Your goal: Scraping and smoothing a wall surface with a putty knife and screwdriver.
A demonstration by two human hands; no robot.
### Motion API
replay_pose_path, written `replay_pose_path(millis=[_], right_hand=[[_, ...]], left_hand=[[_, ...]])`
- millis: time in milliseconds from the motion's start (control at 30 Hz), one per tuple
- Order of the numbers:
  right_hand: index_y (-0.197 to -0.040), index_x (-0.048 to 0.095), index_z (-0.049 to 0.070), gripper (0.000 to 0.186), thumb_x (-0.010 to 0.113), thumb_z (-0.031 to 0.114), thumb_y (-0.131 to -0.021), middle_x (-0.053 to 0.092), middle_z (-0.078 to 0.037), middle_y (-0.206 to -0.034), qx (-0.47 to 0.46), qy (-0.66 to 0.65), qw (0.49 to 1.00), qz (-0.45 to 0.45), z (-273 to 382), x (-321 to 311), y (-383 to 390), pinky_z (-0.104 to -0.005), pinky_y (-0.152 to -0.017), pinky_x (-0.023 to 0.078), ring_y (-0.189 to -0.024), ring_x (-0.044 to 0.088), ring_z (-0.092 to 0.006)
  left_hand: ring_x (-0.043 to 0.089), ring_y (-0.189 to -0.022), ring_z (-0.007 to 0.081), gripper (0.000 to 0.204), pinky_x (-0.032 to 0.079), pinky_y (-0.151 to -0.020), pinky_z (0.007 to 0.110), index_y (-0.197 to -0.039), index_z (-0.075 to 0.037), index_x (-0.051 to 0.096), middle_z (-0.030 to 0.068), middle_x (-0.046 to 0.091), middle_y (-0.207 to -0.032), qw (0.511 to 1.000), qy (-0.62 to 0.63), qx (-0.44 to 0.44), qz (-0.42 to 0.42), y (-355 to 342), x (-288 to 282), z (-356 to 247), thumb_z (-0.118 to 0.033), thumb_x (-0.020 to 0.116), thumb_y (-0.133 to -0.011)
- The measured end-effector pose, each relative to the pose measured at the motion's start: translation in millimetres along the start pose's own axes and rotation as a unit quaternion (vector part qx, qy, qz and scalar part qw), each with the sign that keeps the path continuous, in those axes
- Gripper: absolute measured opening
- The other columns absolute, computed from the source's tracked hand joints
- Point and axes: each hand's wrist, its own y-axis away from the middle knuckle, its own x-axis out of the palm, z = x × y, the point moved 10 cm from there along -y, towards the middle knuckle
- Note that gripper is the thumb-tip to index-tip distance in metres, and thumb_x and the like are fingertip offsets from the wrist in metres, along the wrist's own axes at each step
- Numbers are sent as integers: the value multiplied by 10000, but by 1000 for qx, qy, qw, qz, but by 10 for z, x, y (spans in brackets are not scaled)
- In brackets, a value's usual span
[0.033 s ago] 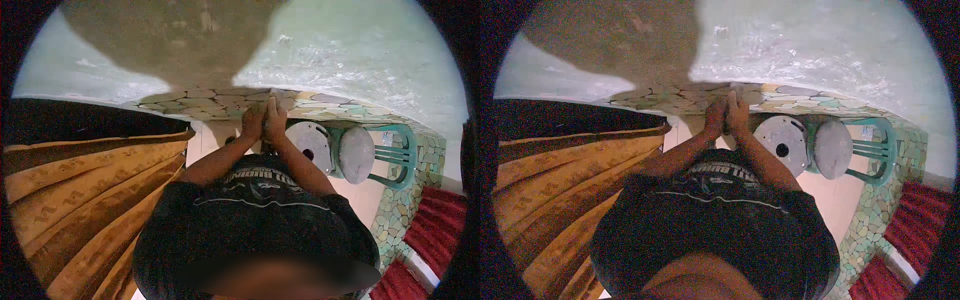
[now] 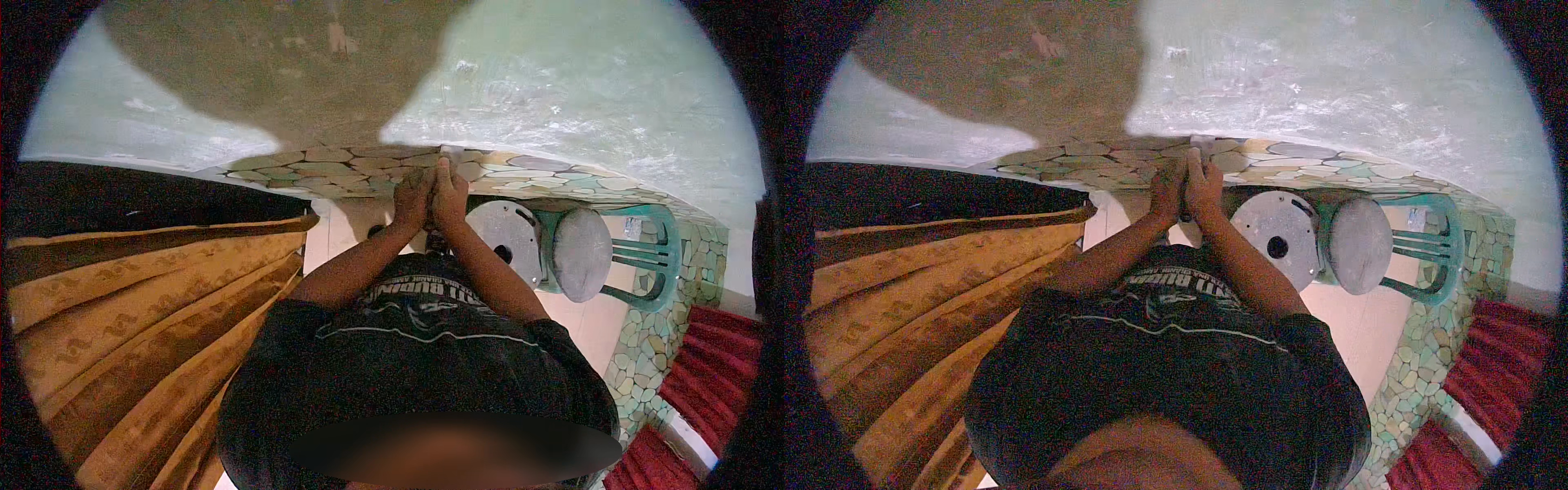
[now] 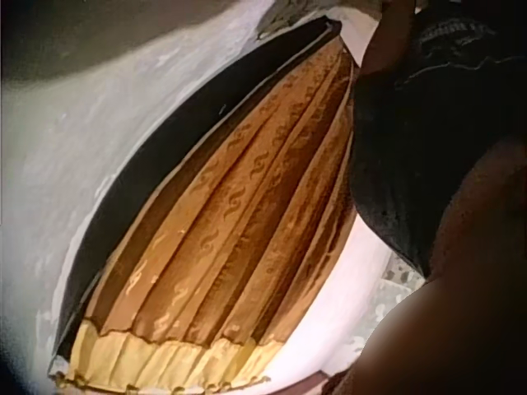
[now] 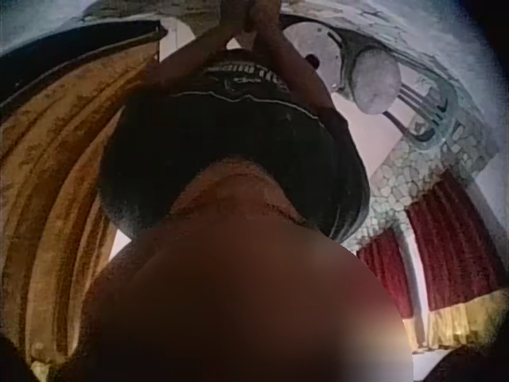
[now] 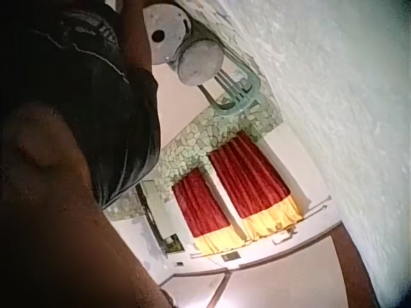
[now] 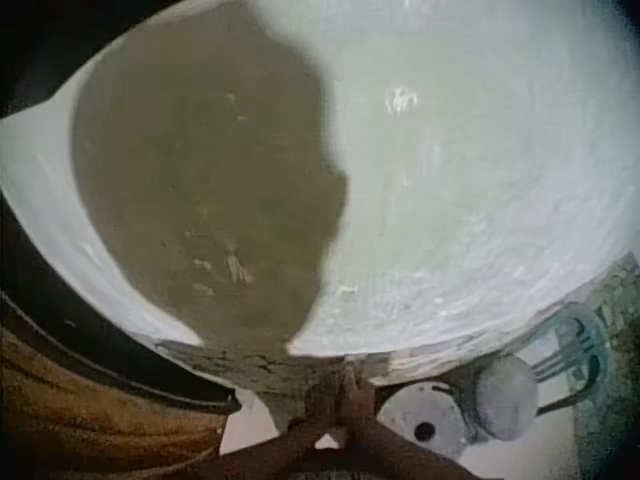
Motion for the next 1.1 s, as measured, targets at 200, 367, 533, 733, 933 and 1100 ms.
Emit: replay_pose_path(millis=[200, 367, 533, 733, 933, 1100], right_hand=[[-877, 539, 6, 304, 492, 306, -884, 535, -109, -697, -39, -19, 998, -37, 111, -25, 50, -368, -568, 378, -639, 492, -211], [-657, 548, 13, 478, 478, 426, -888, 487, -20, -570, -87, 29, 991, -101, -30, -104, 83, -305, -497, 345, -536, 416, -114], [-685, 563, 1, 475, 484, 424, -886, 506, -20, -608, 70, -76, 993, -53, 137, -1, 208, -307, -498, 350, -549, 433, -115], [-700, 568, 3, 470, 498, 432, -881, 523, -11, -617, 79, -80, 992, -59, 468, -30, 238, -286, -509, 372, -562, 461, -113], [-743, 597, -33, 498, 488, 434, -880, 573, -68, -662, 116, -134, 982, -63, 30, 20, 179, -326, -584, 410, -619, 495, -147], [-773, 598, -47, 469, 481, 391, -895, 577, -73, -666, 90, -69, 992, -47, -198, -46, 232, -323, -589, 412, -625, 499, -146]], left_hand=[[566, -863, 348, 263, 446, -721, 453, -1029, -62, 560, 197, 579, -948, 994, -80, 29, 75, -95, 119, 61, -215, 526, -817], [560, -855, 352, 270, 453, -688, 458, -1033, -68, 550, 183, 575, -962, 989, 32, -100, 102, -18, 184, 256, -141, 569, -774], [558, -810, 347, 311, 449, -657, 468, -1090, -82, 535, 156, 574, -964, 999, 43, -32, -1, 185, 134, 313, -138, 559, -785], [555, -838, 354, 294, 445, -697, 474, -1083, -83, 553, 154, 576, -984, 996, -79, 22, 32, 24, -34, -23, -147, 550, -797], [546, -847, 364, 274, 434, -715, 469, -1069, -83, 561, 164, 573, -973, 990, -130, 54, 0, 7, 6, -23, -181, 530, -815], [545, -835, 373, 294, 436, -710, 469, -1075, -81, 550, 186, 555, -960, 993, -77, 28, 84, 125, 187, 60, -141, 547, -787]])
